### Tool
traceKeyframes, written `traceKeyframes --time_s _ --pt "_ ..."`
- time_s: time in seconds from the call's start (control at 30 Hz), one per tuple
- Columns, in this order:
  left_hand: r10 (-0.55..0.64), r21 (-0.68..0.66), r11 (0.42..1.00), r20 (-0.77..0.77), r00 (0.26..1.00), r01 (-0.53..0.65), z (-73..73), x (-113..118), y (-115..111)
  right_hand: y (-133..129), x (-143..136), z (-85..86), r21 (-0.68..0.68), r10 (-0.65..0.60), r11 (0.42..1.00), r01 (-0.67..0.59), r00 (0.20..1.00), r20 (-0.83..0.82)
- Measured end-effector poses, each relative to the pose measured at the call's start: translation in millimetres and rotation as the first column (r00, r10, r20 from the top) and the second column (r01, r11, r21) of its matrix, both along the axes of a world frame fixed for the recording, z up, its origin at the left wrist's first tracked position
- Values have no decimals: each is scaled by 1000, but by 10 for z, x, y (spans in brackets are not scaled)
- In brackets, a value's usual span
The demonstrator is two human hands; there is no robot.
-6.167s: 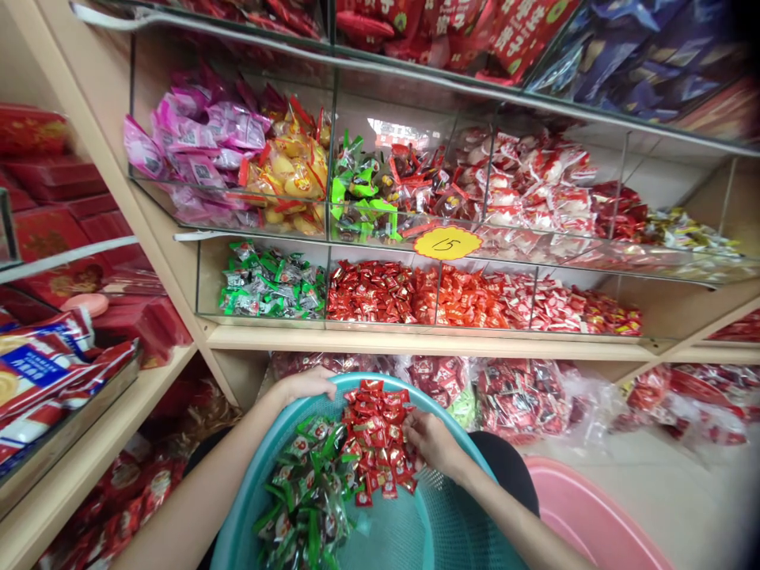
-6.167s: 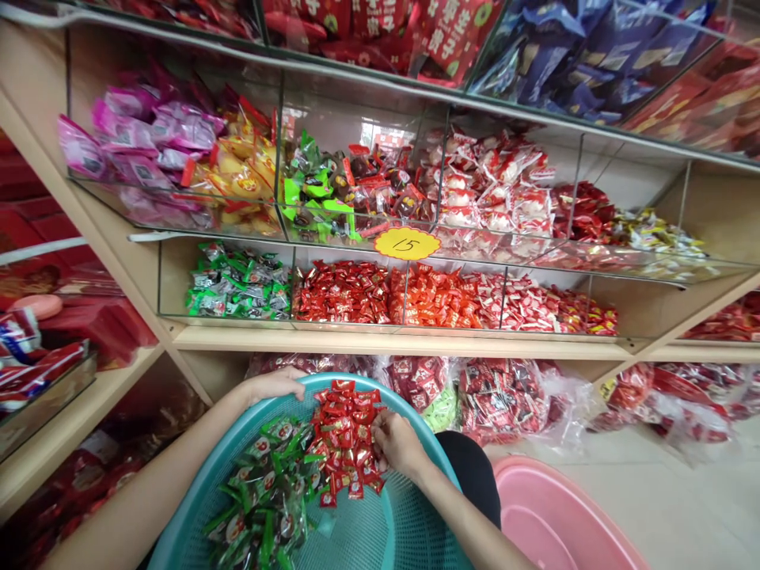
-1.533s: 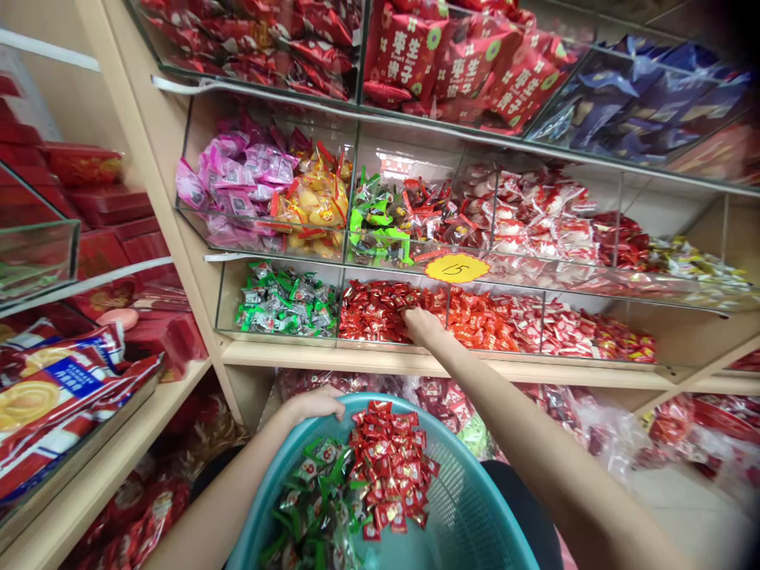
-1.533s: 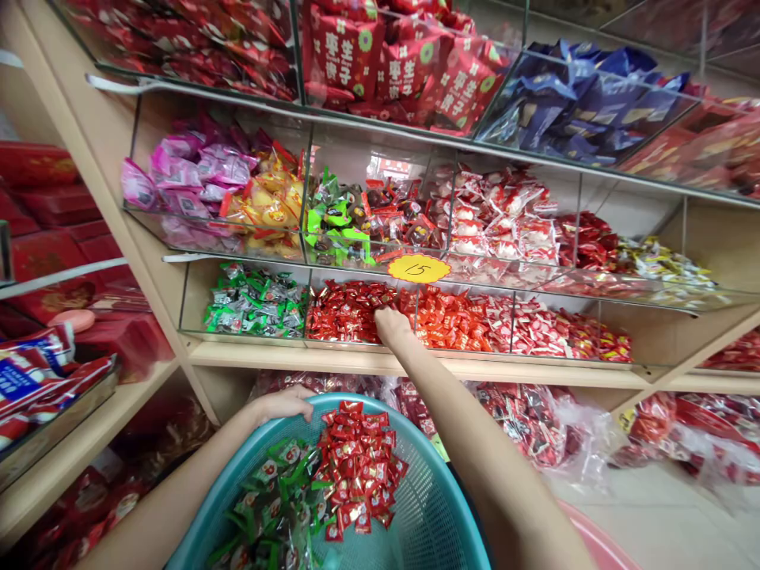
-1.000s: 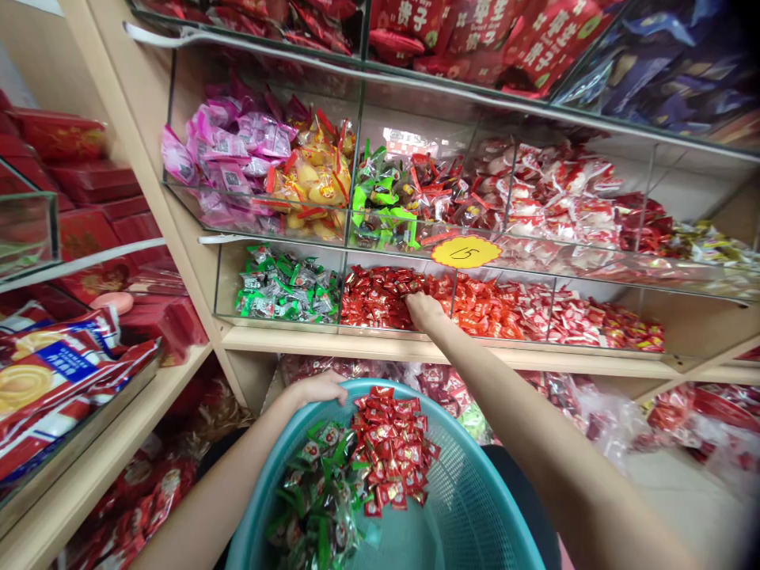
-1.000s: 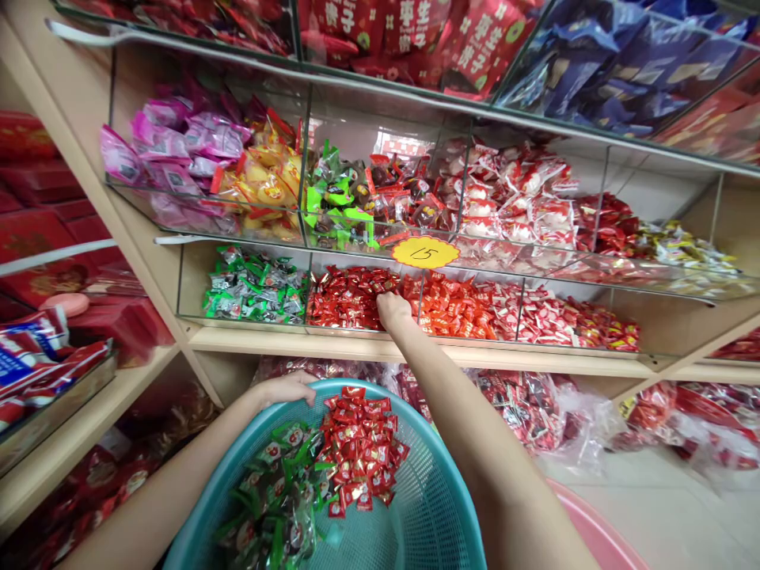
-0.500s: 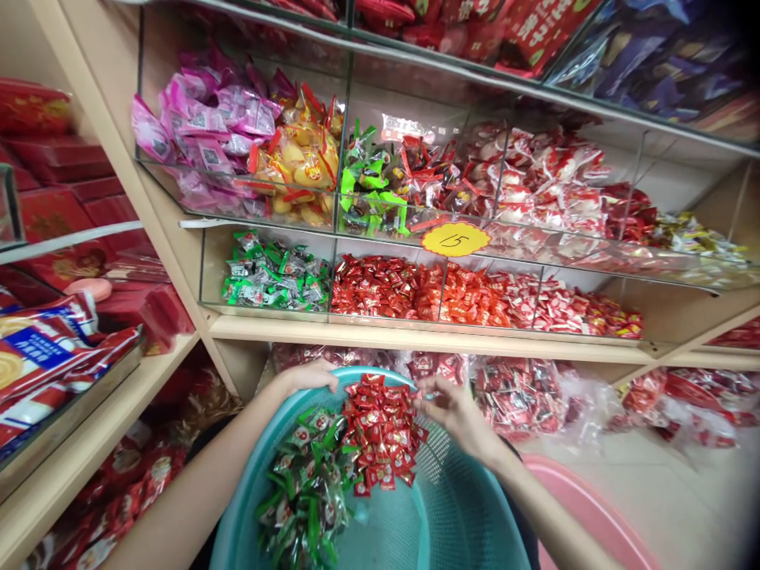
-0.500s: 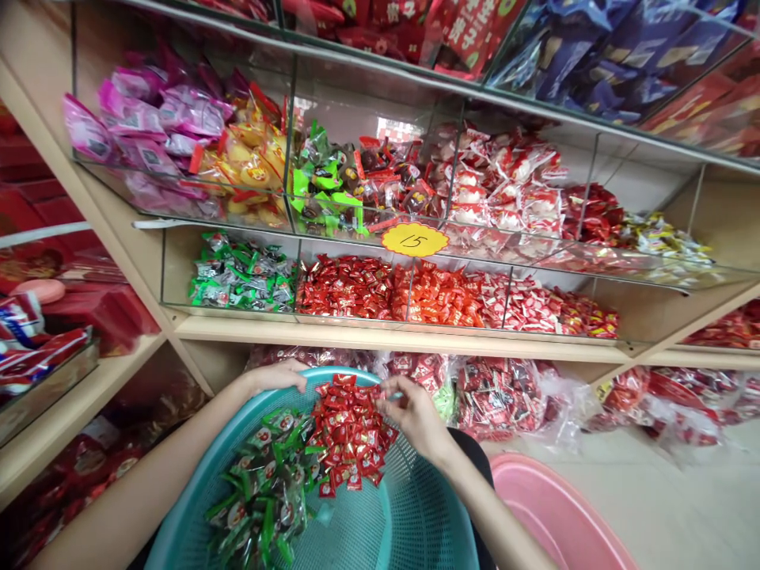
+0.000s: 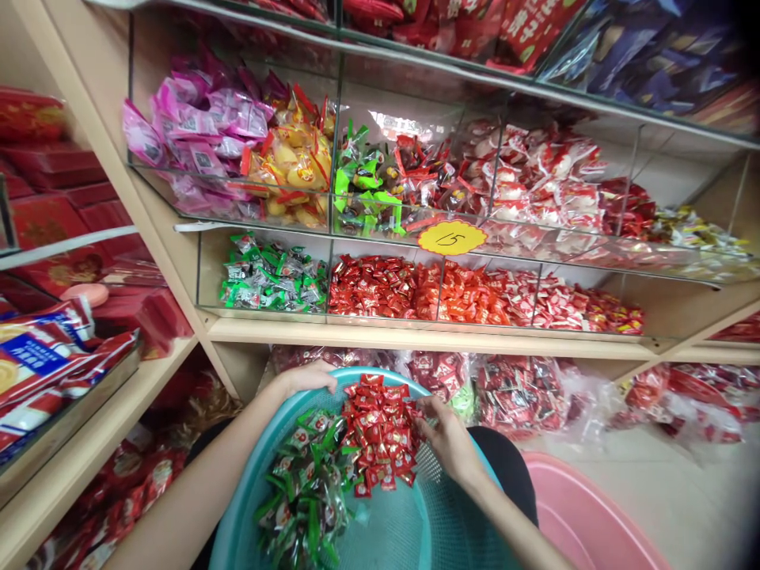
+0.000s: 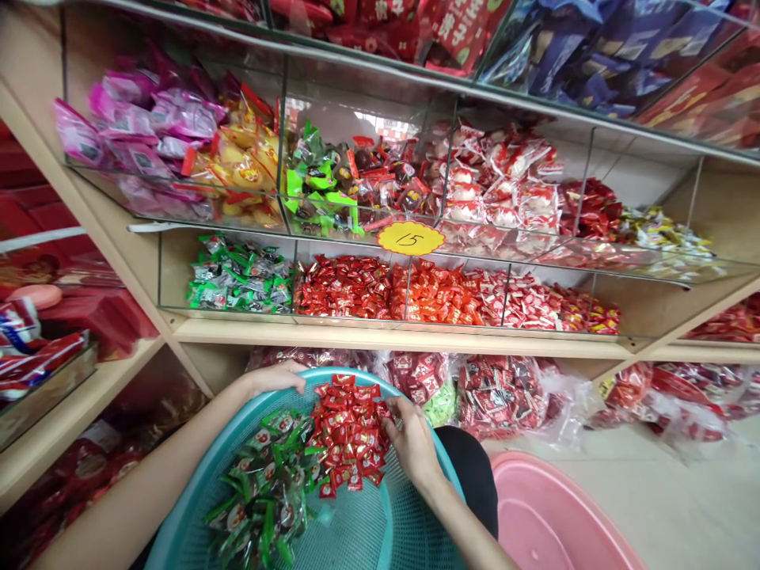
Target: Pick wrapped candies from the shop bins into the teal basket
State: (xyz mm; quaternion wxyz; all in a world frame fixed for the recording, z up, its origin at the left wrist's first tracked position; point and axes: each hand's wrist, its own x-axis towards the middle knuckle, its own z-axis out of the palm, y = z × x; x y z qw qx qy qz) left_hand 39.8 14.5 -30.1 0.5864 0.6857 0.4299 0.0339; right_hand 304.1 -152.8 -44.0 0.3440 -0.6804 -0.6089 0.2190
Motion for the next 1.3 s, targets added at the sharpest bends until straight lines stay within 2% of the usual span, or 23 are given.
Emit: traceKeyframes --time_s 0.1,0.23,0.57,0.83,1.03,1.3 --pt "4 7 1000 -8 1000 -4 -8 4 3 -3 -37 33 28 -36 999 35 998 51" --pt "8 -30 1000 10 1000 -8 23 7 -14 13 -65 40 6 -37 999 37 999 -11" --pt "24 8 1000 -29 999 -24 130 15 -60 73 -63 -82 16 3 1000 -4 1000 2" --pt "0 -14 1000 14 1000 0 92 6 -50 68 -139 -108 31 10 999 -15 988 155" --pt "23 5 1000 -28 999 -22 97 19 -46 67 -177 -68 81 18 996 -35 980 199" --pt "55 -23 998 -5 998 -55 75 11 -53 89 -189 -60 88 30 995 -52 970 242"
